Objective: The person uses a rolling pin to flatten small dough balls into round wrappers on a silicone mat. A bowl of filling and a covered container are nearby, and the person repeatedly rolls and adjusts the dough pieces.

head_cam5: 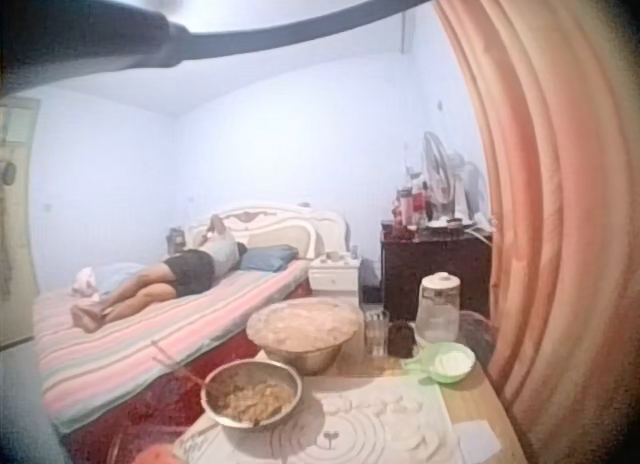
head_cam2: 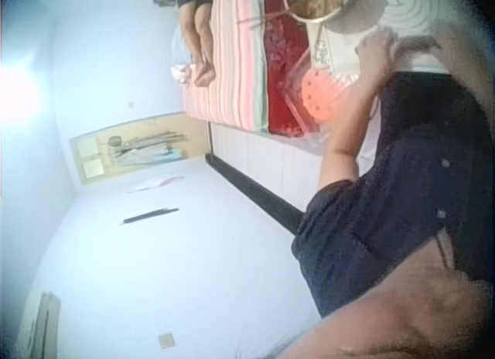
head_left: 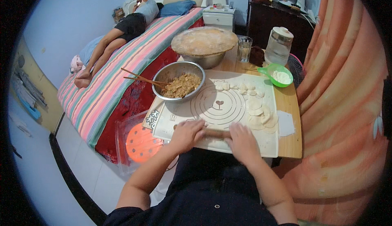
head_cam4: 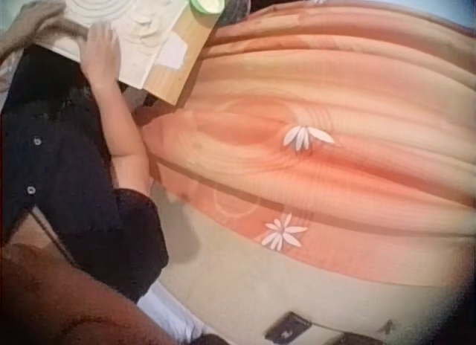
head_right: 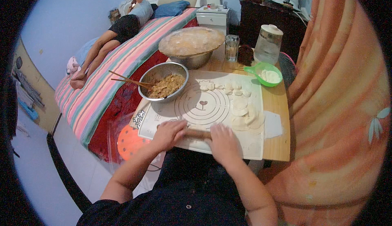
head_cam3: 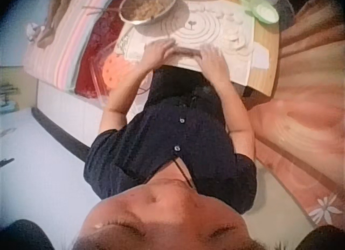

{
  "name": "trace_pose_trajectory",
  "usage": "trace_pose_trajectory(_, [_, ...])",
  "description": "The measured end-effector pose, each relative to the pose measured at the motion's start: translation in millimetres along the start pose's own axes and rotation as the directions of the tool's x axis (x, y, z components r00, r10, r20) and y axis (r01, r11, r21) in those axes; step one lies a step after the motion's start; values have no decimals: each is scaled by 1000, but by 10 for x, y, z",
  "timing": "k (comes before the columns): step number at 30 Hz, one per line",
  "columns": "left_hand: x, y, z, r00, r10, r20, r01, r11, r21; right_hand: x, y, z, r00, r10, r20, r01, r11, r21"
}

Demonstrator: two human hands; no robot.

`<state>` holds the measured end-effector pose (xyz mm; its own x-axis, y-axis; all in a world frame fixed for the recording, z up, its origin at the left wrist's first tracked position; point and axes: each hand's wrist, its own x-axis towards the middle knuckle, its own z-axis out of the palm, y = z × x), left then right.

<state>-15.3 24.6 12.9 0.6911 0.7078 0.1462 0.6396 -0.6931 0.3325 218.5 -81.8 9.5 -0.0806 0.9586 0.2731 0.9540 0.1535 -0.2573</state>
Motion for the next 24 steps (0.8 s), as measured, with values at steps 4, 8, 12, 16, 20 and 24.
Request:
trace_pose_trajectory(4, [-121,37,-36,986,166,35,-157,972,-173,-294,-26,3,1000,-11,-10,12,996,84])
trace_pose_trajectory(8, [-46,145,-219,928,138,-345,-185,977,-106,-214,130,-117,993,85,-81,-79,994,70])
trace_pose_trajectory(12, [-252,272,-99,969,184,-167,-200,976,-83,-239,361,-266,912,381,-153,-363,923,132])
trace_pose_trajectory(16, [-318,379,352,978,190,84,-199,973,119,-331,701,-218,789,516,-334,-445,854,269])
trace_pose_trajectory(20, [90,433,447,977,195,84,-207,962,178,-376,851,-92,661,637,-397,-494,767,408])
trace_pose_trajectory(24, [754,487,604,963,234,137,-245,967,72,-376,899,-48,620,670,-408,-447,729,518])
